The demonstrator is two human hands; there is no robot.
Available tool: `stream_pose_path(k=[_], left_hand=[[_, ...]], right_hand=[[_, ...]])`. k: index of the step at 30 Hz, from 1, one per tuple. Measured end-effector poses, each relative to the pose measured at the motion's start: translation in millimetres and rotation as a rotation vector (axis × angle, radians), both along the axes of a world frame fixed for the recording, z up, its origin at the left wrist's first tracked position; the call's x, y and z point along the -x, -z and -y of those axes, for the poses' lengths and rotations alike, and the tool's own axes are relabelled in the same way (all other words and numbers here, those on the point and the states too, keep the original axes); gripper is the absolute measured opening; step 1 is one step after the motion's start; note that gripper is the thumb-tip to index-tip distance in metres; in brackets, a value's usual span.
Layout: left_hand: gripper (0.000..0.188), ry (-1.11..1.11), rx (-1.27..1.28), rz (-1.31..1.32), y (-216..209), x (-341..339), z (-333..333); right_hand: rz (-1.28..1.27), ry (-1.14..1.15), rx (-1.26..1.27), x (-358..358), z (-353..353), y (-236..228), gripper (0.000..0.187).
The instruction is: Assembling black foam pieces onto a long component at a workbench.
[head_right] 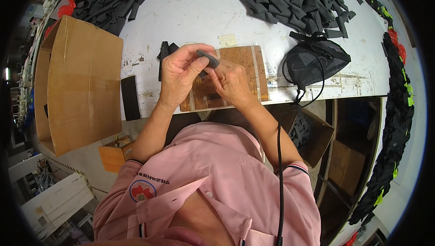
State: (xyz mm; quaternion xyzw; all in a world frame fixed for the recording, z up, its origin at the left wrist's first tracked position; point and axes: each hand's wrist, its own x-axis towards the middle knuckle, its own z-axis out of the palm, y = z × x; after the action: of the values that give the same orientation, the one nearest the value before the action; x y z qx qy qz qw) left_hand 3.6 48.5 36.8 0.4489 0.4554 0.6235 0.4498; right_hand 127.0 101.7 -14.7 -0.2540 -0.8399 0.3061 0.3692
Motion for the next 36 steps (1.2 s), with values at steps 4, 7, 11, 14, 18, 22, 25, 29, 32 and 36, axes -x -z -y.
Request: stream_pose_path(k=[4, 7, 11, 14, 18, 22, 25, 29, 32, 36], left_hand=[[0.014, -0.051, -0.058, 0.028, -5, -6, 2], [0.017, -0.103, -0.101, 0.057, -6, -5, 2], [0.016, -0.173, -0.188, 0.345, -2, 9, 4], [0.014, -0.152, -0.185, 0.537, 9, 13, 7], [0.012, -0.259, -0.123, 0.427, 13, 4, 7], [0.011, -0.227, -0.124, 0.363, 11, 8, 7], [0.014, -0.207, -0.105, 0.365, 12, 9, 9], [0.024, -0.197, -0.090, 0.247, 12, 12, 10], [0.024, -0.327, -0.039, 0.203, 10, 27, 14], [0.020, -0.645, 0.206, 0.085, 29, 63, 24]], right_hand=[[0.041, -0.025, 0.033, -2, 1, -16, 0.013], [0.086, 0.083, 0.024, -1, 2, -25, 0.014], [0.083, 0.029, -0.029, 0, -1, -48, 0.014], [0.157, 0.050, -0.191, 1, -1, -42, 0.015], [0.142, 0.065, -0.138, 1, 1, -24, 0.022], [0.232, 0.074, -0.097, -1, 3, -36, 0.024], [0.261, 0.073, -0.083, -1, 8, -38, 0.024], [0.205, 0.068, 0.066, 1, 10, -42, 0.026], [0.002, 0.014, 0.223, 0, -8, -52, 0.028], [-0.457, -0.111, 0.628, -10, -93, -100, 0.029]])
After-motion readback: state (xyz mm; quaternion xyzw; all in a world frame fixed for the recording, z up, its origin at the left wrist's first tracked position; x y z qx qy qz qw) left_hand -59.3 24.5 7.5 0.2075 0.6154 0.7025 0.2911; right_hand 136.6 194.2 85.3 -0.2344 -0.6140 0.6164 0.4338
